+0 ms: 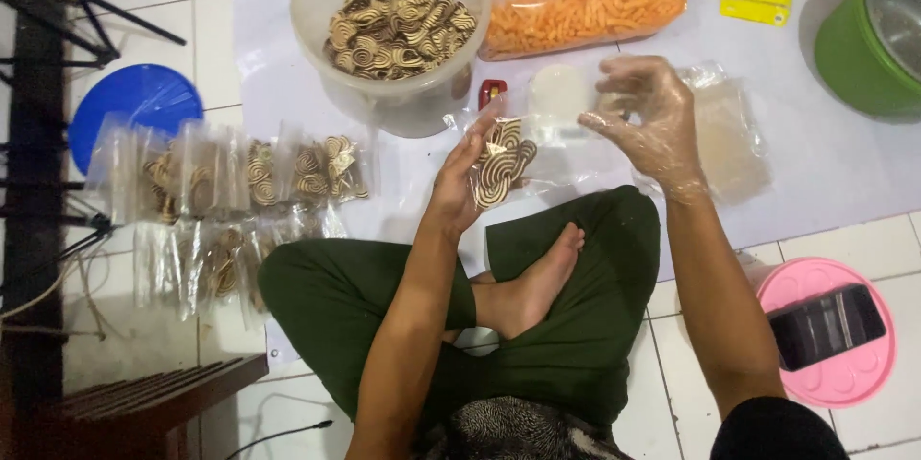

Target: A person is manually packing spiral-patterned cookies into small plastic bags, weighing them on a digital scale, and sealing the bags while sitting on the floor.

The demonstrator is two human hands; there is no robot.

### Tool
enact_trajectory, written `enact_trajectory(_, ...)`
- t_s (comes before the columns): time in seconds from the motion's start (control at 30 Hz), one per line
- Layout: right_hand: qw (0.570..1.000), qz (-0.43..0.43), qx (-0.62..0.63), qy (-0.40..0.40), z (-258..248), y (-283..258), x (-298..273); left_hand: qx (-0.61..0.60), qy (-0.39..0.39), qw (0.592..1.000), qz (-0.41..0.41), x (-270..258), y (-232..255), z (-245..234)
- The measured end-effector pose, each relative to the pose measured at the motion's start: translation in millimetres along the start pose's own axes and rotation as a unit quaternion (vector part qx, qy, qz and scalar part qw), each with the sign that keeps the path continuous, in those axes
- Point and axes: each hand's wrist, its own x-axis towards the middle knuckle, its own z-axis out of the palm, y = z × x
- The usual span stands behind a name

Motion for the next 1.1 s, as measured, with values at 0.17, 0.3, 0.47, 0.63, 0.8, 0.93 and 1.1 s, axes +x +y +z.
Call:
enact_trajectory(0.17, 0.991, 0.066, 0.113, -0.005, 0.2, -19.0, -12.2, 0.023, -0.018, 0.999, 0.044, -9.8, 2.5, 6.4)
enact_trajectory(0.3, 0.978, 0.106, 0.054, -0.170, -8.7, -46.8, -7.8, -0.018, -0.080, 0.996, 0.022, -22.0, 4.0, 24.4)
enact_trajectory(0.47, 0.943, 0.099, -0.001, -0.316, -14.7, -80.8, -2.2, 0.050, -0.114, 0.991, 0.057, -27.1, -4.9, 36.7)
enact_trajectory(0.63, 0.928, 0.066, -0.071, -0.361, -21.3, -87.1, -5.5, 0.044, -0.060, 0.994, 0.085, -42.6, 1.2, 71.6)
enact_trajectory(0.8, 0.924, 0.112, -0.136, -0.339, -11.9, -120.4, -14.4, -0.005, -0.047, 0.994, 0.096, -49.0, -14.1, 70.3)
enact_trajectory(0.93, 0.936, 0.088, -0.150, -0.307, -10.5, -103.1, -13.9, 0.007, -0.035, 0.997, 0.071, -48.8, -26.9, 49.6)
enact_trajectory(1.1, 0.923, 0.096, -0.184, -0.323, 0.1, -132.5, -7.9, 0.006, 0.007, 0.997, 0.074, -47.7, -32.8, 43.8)
